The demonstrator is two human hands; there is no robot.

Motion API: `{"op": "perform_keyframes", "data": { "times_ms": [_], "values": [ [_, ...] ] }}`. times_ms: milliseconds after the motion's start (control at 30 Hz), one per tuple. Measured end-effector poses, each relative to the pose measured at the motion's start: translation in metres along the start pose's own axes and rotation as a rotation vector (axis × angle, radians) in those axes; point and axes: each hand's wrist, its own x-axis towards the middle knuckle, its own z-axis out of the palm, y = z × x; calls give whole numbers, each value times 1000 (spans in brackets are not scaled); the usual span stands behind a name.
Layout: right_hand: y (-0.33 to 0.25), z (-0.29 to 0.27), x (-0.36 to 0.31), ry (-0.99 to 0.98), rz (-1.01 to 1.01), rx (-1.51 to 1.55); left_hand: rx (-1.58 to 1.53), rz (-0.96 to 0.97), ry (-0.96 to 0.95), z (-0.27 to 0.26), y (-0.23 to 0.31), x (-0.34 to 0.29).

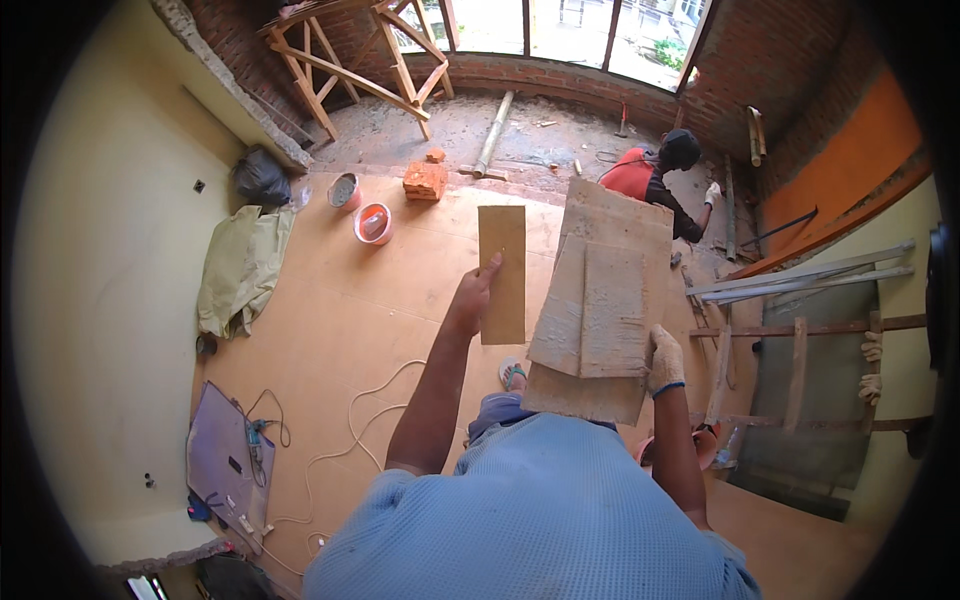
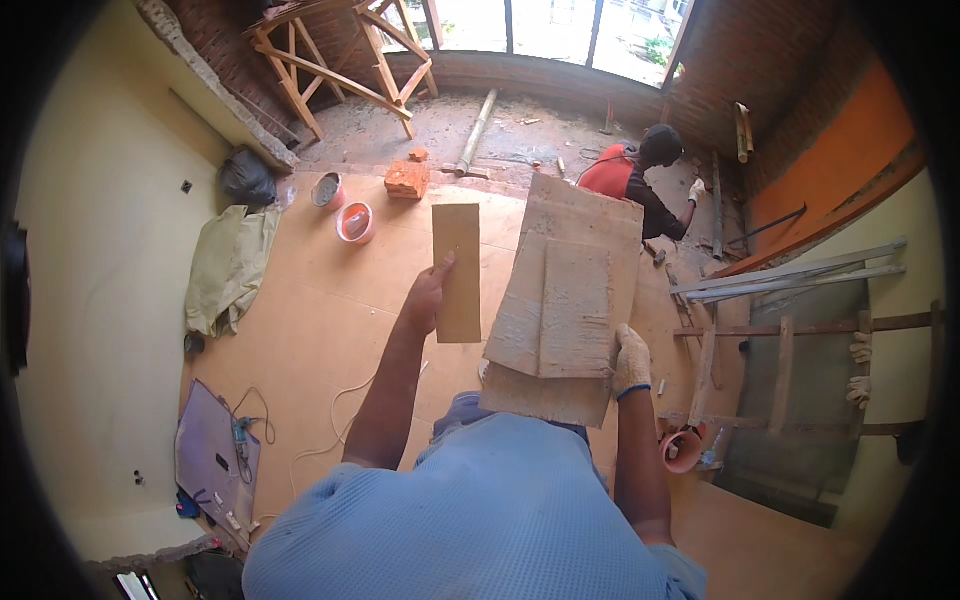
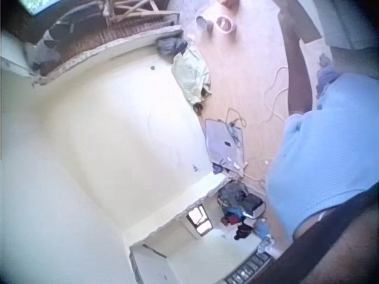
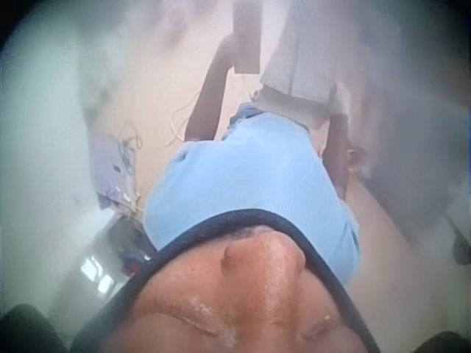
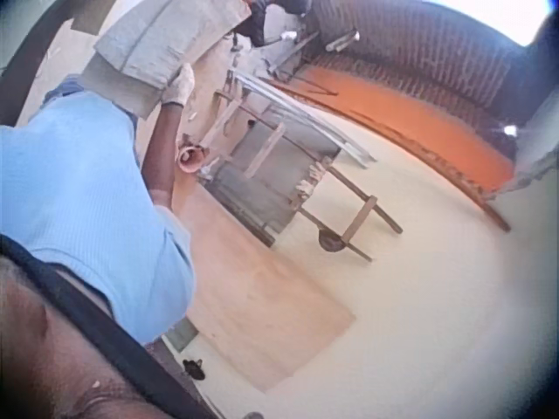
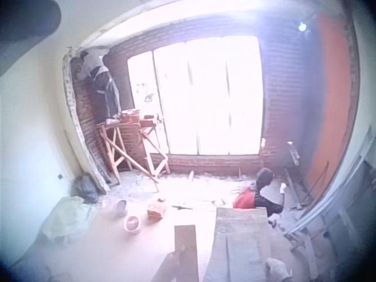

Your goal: The person carries wooden planks to a window opening and uses a hammer to secure them against a brick wall. They then move to the exterior bamboo scaffolding, where they continue to hammer and adjust the structure.

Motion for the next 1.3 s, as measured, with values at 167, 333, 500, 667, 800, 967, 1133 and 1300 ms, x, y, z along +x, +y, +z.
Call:
{"op": "perform_keyframes", "data": {
  "times_ms": [167,333,500,667,800,967,1133,1300],
  "values": [
    [-41,67,73,38,-1,119,-80,61,-93,-22,81,91],
    [-40,127,174,-25,2,112,-201,38,-16,-75,93,203],
    [-86,236,287,-165,17,54,-225,19,-103,-69,110,321],
    [-131,329,388,-337,-286,-556,-115,85,46,-57,165,427],
    [-149,388,457,-221,-421,-647,-77,28,68,-78,188,508],
    [-185,423,524,-127,-208,-472,-43,10,101,-90,190,632],
    [-269,474,540,362,-790,-751,57,1,-21,-52,250,743],
    [-323,528,565,82,-621,-910,108,-26,-103,7,262,826]
  ]
}}
